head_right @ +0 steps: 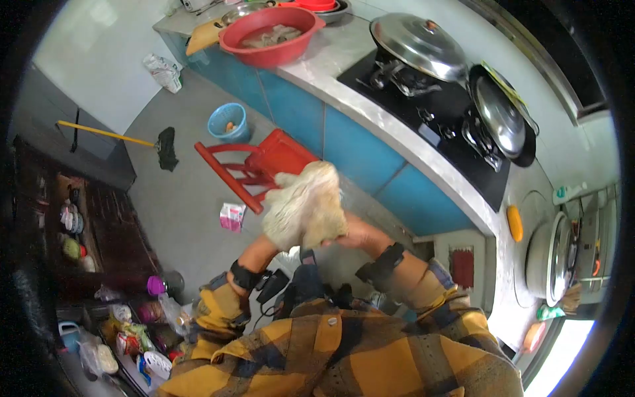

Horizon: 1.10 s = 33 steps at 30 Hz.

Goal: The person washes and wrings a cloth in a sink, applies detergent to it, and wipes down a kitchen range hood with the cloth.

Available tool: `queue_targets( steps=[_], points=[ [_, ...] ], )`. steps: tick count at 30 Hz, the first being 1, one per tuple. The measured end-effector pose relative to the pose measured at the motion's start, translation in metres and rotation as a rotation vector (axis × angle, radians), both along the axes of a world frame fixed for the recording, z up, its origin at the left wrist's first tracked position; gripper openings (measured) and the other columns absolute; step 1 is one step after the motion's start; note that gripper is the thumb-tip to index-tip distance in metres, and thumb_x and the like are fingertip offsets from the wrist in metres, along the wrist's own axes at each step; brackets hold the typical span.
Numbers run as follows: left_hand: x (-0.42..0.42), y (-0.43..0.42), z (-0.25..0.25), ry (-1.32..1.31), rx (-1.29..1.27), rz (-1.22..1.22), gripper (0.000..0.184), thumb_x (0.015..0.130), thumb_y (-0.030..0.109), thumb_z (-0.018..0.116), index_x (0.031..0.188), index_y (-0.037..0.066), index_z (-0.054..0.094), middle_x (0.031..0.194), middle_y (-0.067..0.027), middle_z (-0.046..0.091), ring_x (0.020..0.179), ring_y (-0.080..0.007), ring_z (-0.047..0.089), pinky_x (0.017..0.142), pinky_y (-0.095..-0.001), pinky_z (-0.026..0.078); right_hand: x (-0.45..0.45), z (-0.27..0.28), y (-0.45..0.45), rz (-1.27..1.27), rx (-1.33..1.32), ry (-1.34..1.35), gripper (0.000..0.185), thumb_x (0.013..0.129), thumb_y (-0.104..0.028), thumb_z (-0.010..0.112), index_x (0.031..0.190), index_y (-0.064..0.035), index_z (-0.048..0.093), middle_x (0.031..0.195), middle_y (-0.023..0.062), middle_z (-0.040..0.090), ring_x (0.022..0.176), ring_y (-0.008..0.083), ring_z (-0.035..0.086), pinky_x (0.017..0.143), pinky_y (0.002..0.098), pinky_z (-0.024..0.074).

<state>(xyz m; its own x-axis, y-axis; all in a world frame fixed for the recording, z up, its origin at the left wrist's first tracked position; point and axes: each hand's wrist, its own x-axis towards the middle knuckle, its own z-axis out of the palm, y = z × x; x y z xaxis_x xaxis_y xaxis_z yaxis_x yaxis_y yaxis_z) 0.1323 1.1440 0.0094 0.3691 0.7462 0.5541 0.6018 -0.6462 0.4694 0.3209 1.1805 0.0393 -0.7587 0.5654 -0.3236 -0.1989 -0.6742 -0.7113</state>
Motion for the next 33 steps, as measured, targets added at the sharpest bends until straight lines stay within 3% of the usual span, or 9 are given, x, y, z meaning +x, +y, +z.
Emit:
queue_targets(
  steps=[3,5,8,12,16,18,20,25,33],
  points=[
    [-0.05,0.022,-0.019,-0.502,-0.515,0.026,0.066,0.077,0.021,0.064,0.133,0.004,0.035,0.125,-0.0114,0.048,0.11,-0.0221,0.051,0.092,-0.032,0.043,-0.044,-0.003,0.039,0.078,0.242,-0.064,0.057,0.084,-0.012,0.062,0.133,-0.0051,0.035,0.128,0.0099,0.046,0.117,0.018,0.045,0.095,0.0358,0.042],
    [-0.072,0.039,0.039,0.123,-0.084,0.161,0.064,0.075,0.023,0.068,0.129,0.004,0.04,0.12,-0.0109,0.052,0.11,-0.0216,0.051,0.091,-0.0344,0.044,-0.054,-0.003,0.061,0.1,0.412,-0.133,0.062,0.08,-0.009,0.067,0.133,-0.0054,0.035,0.13,0.0085,0.044,0.115,0.0159,0.046,0.096,0.0328,0.0411],
    [-0.081,0.075,0.046,0.0,-0.146,0.106,0.044,0.084,0.018,0.059,0.124,0.005,0.046,0.116,-0.0078,0.054,0.106,-0.0188,0.054,0.088,-0.0337,0.046,-0.056,0.017,0.091,-0.015,0.046,0.173,0.057,0.081,-0.01,0.065,0.131,-0.0056,0.039,0.128,0.0079,0.046,0.112,0.0156,0.048,0.095,0.0312,0.0421],
    [-0.068,0.121,0.043,-1.492,-1.211,0.01,0.042,0.087,0.018,0.057,0.125,0.005,0.046,0.115,-0.0063,0.056,0.101,-0.018,0.057,0.086,-0.0327,0.048,-0.047,0.016,0.135,-0.094,-0.471,0.44,0.045,0.086,-0.018,0.059,0.127,-0.0056,0.045,0.124,0.0086,0.051,0.11,0.0171,0.052,0.094,0.0329,0.0441],
    [-0.082,0.155,0.059,-1.448,-0.824,-0.062,0.048,0.087,0.018,0.057,0.13,0.005,0.041,0.128,-0.0113,0.049,0.114,-0.02,0.05,0.095,-0.0356,0.043,-0.062,0.066,0.179,-0.028,0.0,0.101,0.039,0.091,-0.024,0.051,0.124,-0.0038,0.047,0.121,0.011,0.054,0.108,0.0199,0.055,0.091,0.0339,0.0457],
    [-0.109,0.177,0.088,-0.681,-0.373,0.114,0.046,0.091,0.023,0.05,0.131,0.004,0.038,0.132,-0.0132,0.044,0.12,-0.0245,0.045,0.1,-0.0396,0.039,-0.066,0.102,0.195,-0.035,0.183,-0.09,0.039,0.092,-0.025,0.049,0.123,-0.0021,0.047,0.119,0.0127,0.055,0.106,0.0211,0.056,0.09,0.034,0.0462],
    [-0.127,0.209,0.121,-1.461,-0.664,-0.126,0.046,0.094,0.029,0.04,0.133,0.003,0.036,0.134,-0.0152,0.042,0.122,-0.0292,0.042,0.101,-0.0435,0.037,-0.063,0.126,0.217,-0.02,0.008,-0.08,0.04,0.092,-0.027,0.048,0.122,-0.0003,0.046,0.118,0.014,0.055,0.105,0.0217,0.057,0.09,0.0339,0.0462],
    [-0.149,0.271,0.154,-1.871,-0.69,-0.424,0.047,0.095,0.032,0.033,0.132,0.003,0.036,0.133,-0.0169,0.041,0.119,-0.0329,0.044,0.1,-0.0467,0.038,-0.066,0.221,0.291,-0.093,0.119,0.061,0.061,0.095,-0.049,0.026,0.126,0.0002,0.042,0.126,0.0167,0.049,0.116,0.0243,0.048,0.097,0.0371,0.0395],
    [-0.068,0.4,0.205,-1.765,-0.895,-0.834,0.047,0.091,0.031,0.046,0.131,0.008,0.04,0.131,-0.0117,0.045,0.119,-0.0272,0.045,0.098,-0.0391,0.038,-0.107,0.261,0.401,0.019,2.027,-0.438,0.062,0.088,-0.052,0.041,0.136,-0.0113,0.036,0.143,0.0147,0.028,0.133,0.0292,0.026,0.109,0.0443,0.0193]
  ],
)
